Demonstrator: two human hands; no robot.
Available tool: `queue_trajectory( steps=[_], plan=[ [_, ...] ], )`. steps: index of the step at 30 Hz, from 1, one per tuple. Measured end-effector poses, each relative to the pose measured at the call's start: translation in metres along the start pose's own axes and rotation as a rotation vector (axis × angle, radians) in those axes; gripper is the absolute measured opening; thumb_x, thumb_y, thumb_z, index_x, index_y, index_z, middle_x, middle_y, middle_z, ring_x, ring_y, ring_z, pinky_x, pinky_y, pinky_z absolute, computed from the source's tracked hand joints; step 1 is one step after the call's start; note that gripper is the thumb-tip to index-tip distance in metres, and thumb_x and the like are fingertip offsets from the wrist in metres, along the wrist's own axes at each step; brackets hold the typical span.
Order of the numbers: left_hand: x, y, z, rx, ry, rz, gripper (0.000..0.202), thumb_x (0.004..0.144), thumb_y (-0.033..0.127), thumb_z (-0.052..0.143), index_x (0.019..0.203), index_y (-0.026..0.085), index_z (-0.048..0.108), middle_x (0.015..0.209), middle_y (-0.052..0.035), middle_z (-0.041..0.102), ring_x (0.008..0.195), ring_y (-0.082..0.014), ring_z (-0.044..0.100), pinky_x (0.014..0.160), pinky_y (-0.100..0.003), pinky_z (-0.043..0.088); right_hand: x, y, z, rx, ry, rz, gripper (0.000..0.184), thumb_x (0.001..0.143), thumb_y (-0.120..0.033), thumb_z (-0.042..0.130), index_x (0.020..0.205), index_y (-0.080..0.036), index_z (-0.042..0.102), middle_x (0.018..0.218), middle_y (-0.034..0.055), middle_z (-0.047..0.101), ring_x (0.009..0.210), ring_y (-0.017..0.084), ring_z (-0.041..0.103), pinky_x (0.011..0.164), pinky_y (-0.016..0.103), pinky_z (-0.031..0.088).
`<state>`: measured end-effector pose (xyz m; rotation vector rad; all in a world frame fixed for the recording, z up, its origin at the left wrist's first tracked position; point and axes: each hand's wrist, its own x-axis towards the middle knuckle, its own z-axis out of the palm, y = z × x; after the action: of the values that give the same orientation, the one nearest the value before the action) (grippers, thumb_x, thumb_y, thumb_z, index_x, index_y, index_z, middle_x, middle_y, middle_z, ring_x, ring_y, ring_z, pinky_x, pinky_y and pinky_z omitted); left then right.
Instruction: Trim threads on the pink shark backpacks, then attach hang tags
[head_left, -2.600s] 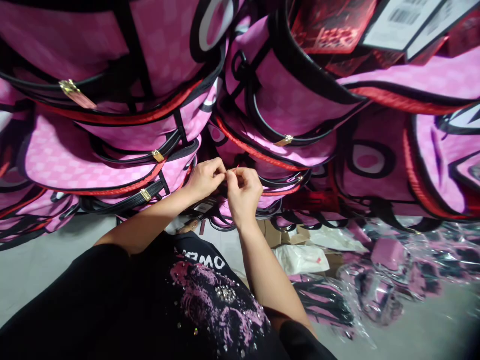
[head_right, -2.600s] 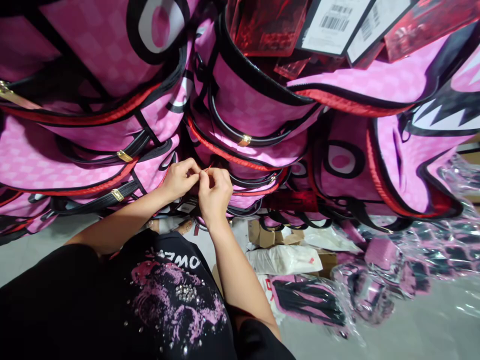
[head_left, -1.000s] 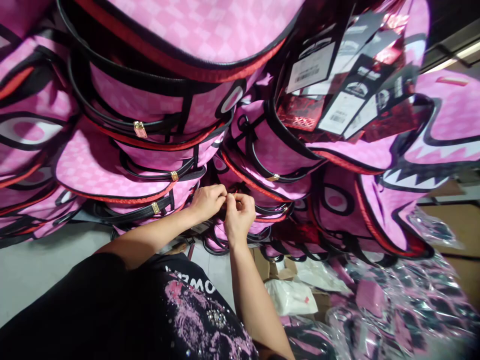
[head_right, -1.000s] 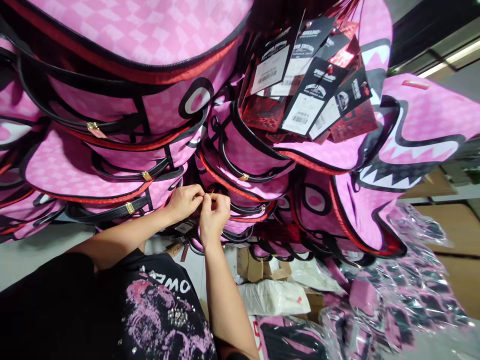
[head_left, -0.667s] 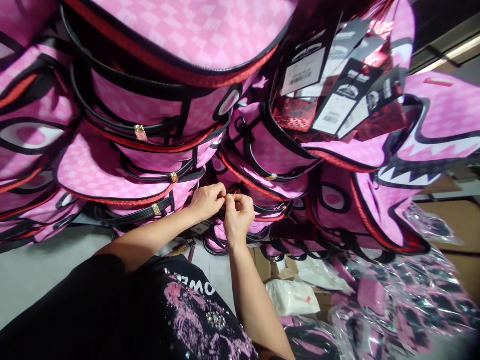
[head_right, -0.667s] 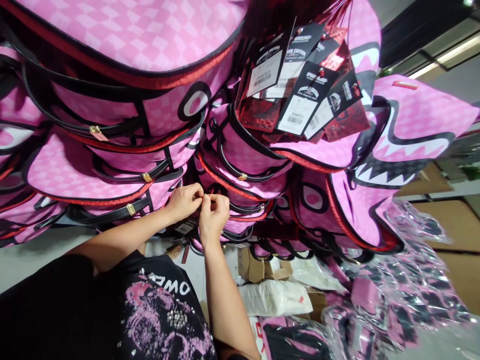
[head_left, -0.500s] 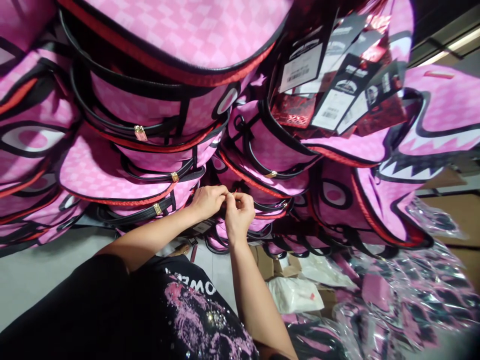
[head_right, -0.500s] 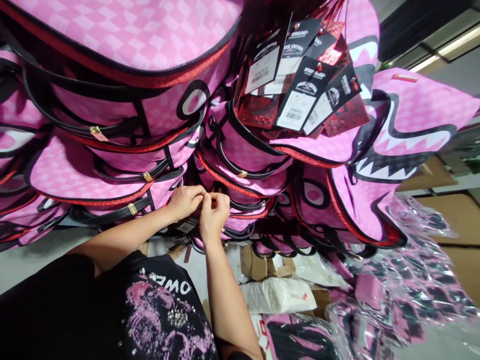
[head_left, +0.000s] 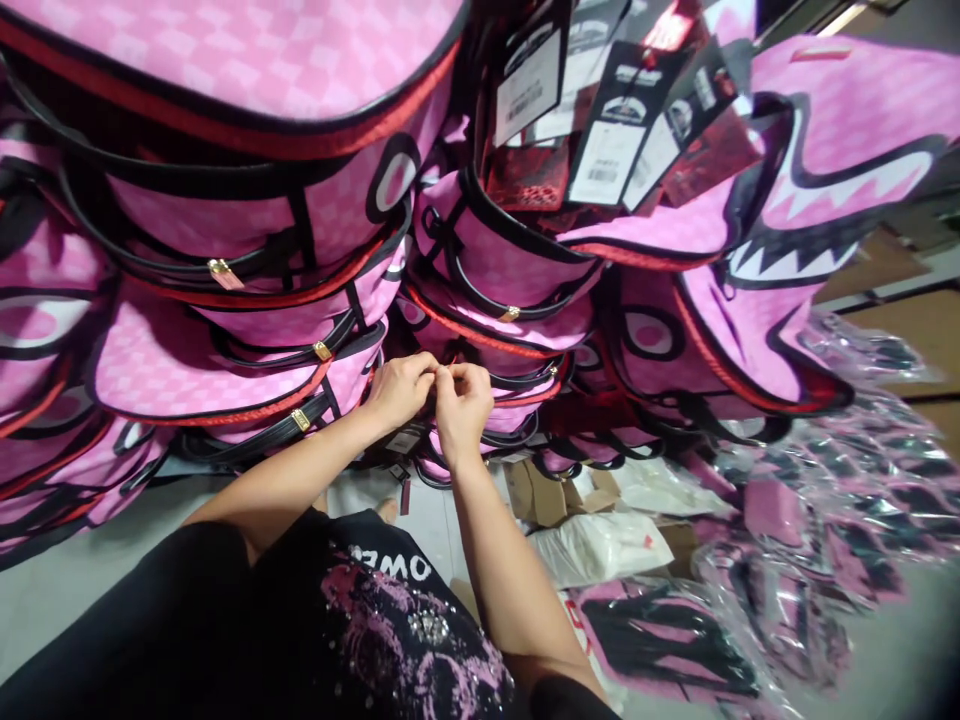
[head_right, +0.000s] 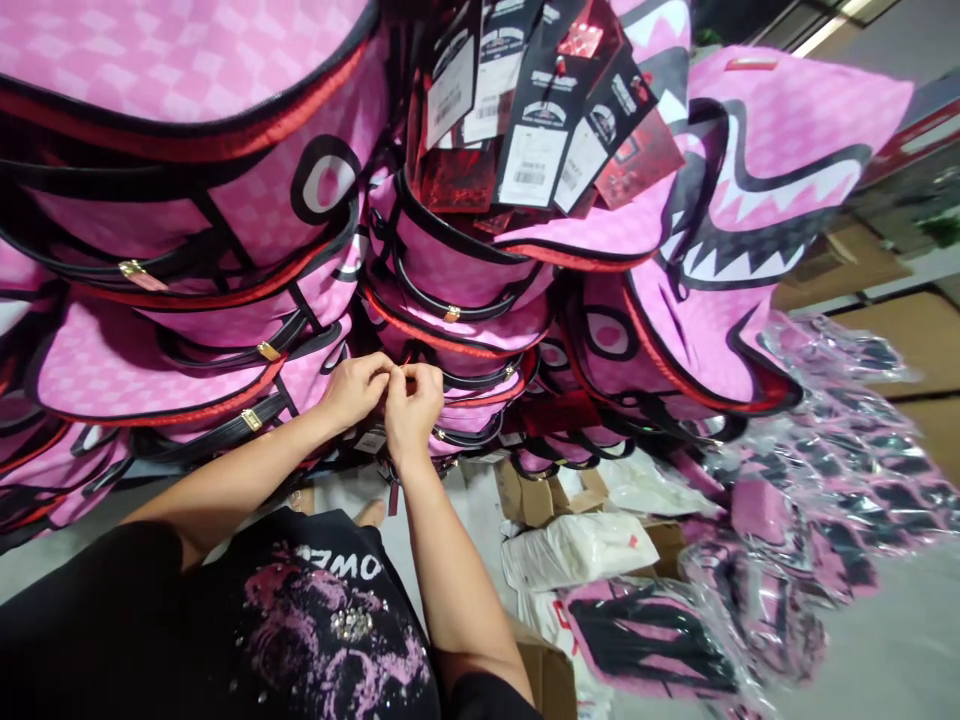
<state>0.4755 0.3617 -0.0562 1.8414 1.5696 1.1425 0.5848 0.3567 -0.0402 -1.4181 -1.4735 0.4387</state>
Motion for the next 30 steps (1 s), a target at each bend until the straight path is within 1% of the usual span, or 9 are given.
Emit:
queue_trajectory(
  steps=[3, 7, 11, 15, 21, 23, 26, 28, 30],
  plan=[
    [-0.001, 0.001, -0.001, 0.076, 0.068, -0.060, 0.009, 0.081, 0.017, 0.055, 0.083, 0.021, 0.063, 0.078, -0.0008, 0.069, 0.073, -0.0166, 0.064, 0.064, -0.026, 0.042, 0.001, 0.002, 0.001, 0.034, -0.006, 0.002, 0.017, 0.080, -0.031, 0.057, 0.069, -0.018, 0.057, 0.077, 0.0004, 0.052, 0.072, 0.014, 0.050, 0.067, 0.027, 0.042],
    [-0.003, 0.002, 0.000, 0.031, 0.042, 0.009, 0.016, 0.083, 0.016, 0.052, 0.091, 0.022, 0.064, 0.086, 0.0005, 0.071, 0.078, -0.0154, 0.065, 0.069, -0.025, 0.044, 0.003, 0.004, -0.001, 0.072, -0.040, -0.005, 0.014, 0.081, -0.028, 0.056, 0.070, -0.018, 0.056, 0.078, 0.0002, 0.052, 0.071, 0.013, 0.050, 0.068, 0.027, 0.042],
    [-0.008, 0.008, 0.004, 0.171, 0.172, -0.047, 0.010, 0.083, 0.019, 0.053, 0.083, 0.020, 0.063, 0.078, -0.0011, 0.069, 0.073, -0.0165, 0.063, 0.065, -0.026, 0.042, 0.004, 0.003, -0.006, 0.108, -0.092, -0.022, 0.013, 0.081, -0.024, 0.055, 0.069, -0.019, 0.054, 0.078, -0.0001, 0.051, 0.071, 0.013, 0.050, 0.069, 0.026, 0.041],
    [-0.012, 0.015, 0.004, 0.122, 0.158, -0.030, 0.016, 0.082, 0.017, 0.050, 0.090, 0.020, 0.064, 0.084, -0.0010, 0.071, 0.077, -0.0151, 0.064, 0.070, -0.025, 0.045, 0.006, 0.002, -0.007, 0.125, -0.132, -0.026, 0.015, 0.082, -0.021, 0.054, 0.067, -0.020, 0.050, 0.078, -0.0001, 0.050, 0.075, 0.015, 0.050, 0.072, 0.027, 0.041],
    [-0.014, 0.017, 0.003, 0.228, 0.332, -0.114, 0.010, 0.079, 0.028, 0.057, 0.076, 0.019, 0.059, 0.070, 0.0014, 0.064, 0.065, -0.0133, 0.058, 0.063, -0.025, 0.043, 0.013, -0.007, -0.015, 0.089, -0.326, -0.022, 0.011, 0.083, -0.017, 0.057, 0.072, -0.018, 0.056, 0.085, 0.0013, 0.053, 0.080, 0.014, 0.052, 0.078, 0.027, 0.043],
    [-0.013, 0.014, 0.005, 0.196, 0.356, -0.118, 0.014, 0.077, 0.033, 0.059, 0.076, 0.019, 0.056, 0.067, 0.0028, 0.061, 0.061, -0.0117, 0.056, 0.060, -0.024, 0.043, 0.011, -0.002, -0.040, 0.192, -0.429, -0.052, 0.005, 0.083, -0.020, 0.060, 0.087, -0.018, 0.062, 0.089, 0.0013, 0.056, 0.077, 0.013, 0.053, 0.075, 0.026, 0.045],
    [-0.013, 0.013, 0.004, 0.081, 0.342, -0.185, 0.025, 0.073, 0.041, 0.064, 0.076, 0.019, 0.051, 0.060, 0.0061, 0.054, 0.053, -0.0087, 0.053, 0.052, -0.022, 0.043, -0.001, 0.036, -0.105, 0.481, -0.511, 0.010, 0.030, 0.084, -0.032, 0.061, 0.111, -0.020, 0.060, 0.085, -0.0010, 0.061, 0.065, 0.010, 0.054, 0.065, 0.024, 0.047],
    [-0.014, 0.019, 0.001, 0.036, 0.329, -0.250, 0.031, 0.071, 0.044, 0.066, 0.075, 0.020, 0.047, 0.057, 0.0087, 0.052, 0.048, -0.0065, 0.052, 0.048, -0.020, 0.042, -0.019, 0.092, -0.154, 0.590, -0.428, 0.201, 0.032, 0.083, -0.040, 0.059, 0.107, -0.020, 0.061, 0.079, -0.0007, 0.062, 0.061, 0.011, 0.056, 0.059, 0.024, 0.048],
    [-0.016, 0.030, -0.004, 0.034, 0.339, -0.286, 0.037, 0.069, 0.049, 0.068, 0.075, 0.020, 0.045, 0.058, 0.0118, 0.054, 0.048, -0.0042, 0.051, 0.048, -0.018, 0.044, -0.046, 0.172, -0.193, 0.538, -0.186, 0.446, 0.034, 0.080, -0.044, 0.059, 0.100, -0.017, 0.062, 0.074, 0.0010, 0.063, 0.056, 0.011, 0.054, 0.054, 0.025, 0.046]
  ],
)
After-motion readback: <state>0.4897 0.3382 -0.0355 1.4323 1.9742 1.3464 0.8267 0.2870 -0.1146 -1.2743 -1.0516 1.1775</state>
